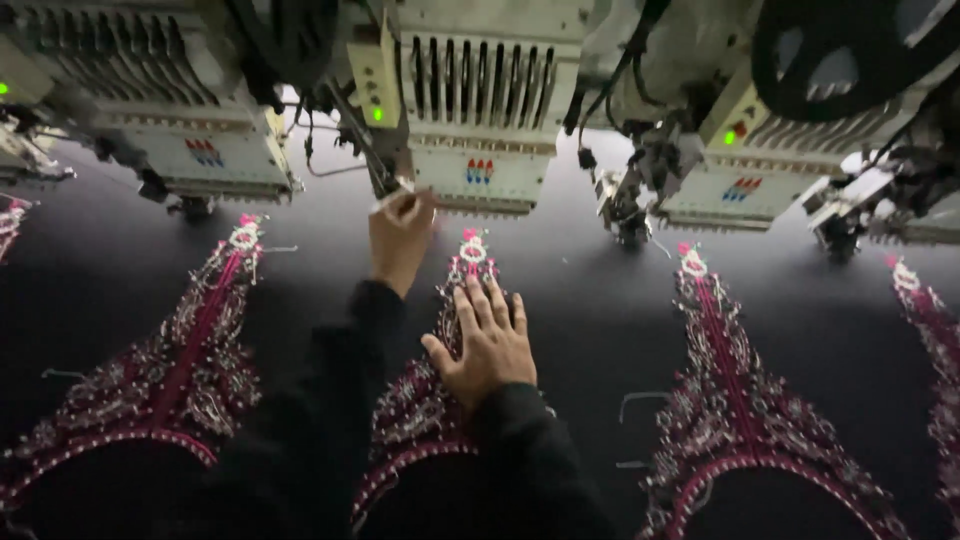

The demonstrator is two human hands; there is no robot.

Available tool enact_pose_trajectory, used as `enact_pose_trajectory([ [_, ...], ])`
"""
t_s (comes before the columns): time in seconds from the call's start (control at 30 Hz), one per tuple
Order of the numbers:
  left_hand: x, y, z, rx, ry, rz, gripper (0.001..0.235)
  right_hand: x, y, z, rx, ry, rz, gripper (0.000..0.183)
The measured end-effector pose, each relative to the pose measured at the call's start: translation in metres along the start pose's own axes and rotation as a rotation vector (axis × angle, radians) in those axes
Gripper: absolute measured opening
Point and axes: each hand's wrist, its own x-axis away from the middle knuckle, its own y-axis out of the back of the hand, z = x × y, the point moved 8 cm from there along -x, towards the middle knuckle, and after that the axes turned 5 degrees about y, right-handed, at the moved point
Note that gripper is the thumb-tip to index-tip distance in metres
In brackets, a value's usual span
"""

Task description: The person trims loose threads from a black fabric featuring pink Eiffel Tower embroidery using scissors. They work along a row of automated embroidery machines, cutting excess thread and smoothing the fabric surface.

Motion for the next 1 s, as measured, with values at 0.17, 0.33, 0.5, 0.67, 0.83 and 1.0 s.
enact_pose_trajectory([
  [0.17, 0.024, 0.015, -0.051, 0.280, 0.022, 0.060, 0.020, -0.004, -0.003, 0.000, 0.006, -0.010, -0.023, 0.084],
  [0.33, 0.056, 0.041, -0.042, -0.064, -0.008, 0.099, 0.024, -0.002, -0.011, -0.004, 0.004, 0.019, -0.099, 0.089],
  [0.5, 0.104, 0.038, -0.021, -0.430, -0.146, 0.374, 0.021, 0.000, -0.019, -0.014, -0.104, 0.018, -0.082, 0.097],
  [0.67, 0.128, 0.033, -0.041, -0.546, -0.306, 0.519, 0.021, -0.001, -0.023, -0.035, -0.198, 0.009, -0.237, 0.030],
  [0.83, 0.138, 0.033, -0.022, -0.613, -0.468, 0.529, 0.037, 0.006, -0.037, -0.048, -0.293, 0.020, -0.354, 0.011],
  [1.0, 0.188, 0.013, 0.025, -1.026, -0.951, 0.436, 0.064, 0.021, -0.017, -0.039, -0.319, -0.020, -0.323, 0.036],
])
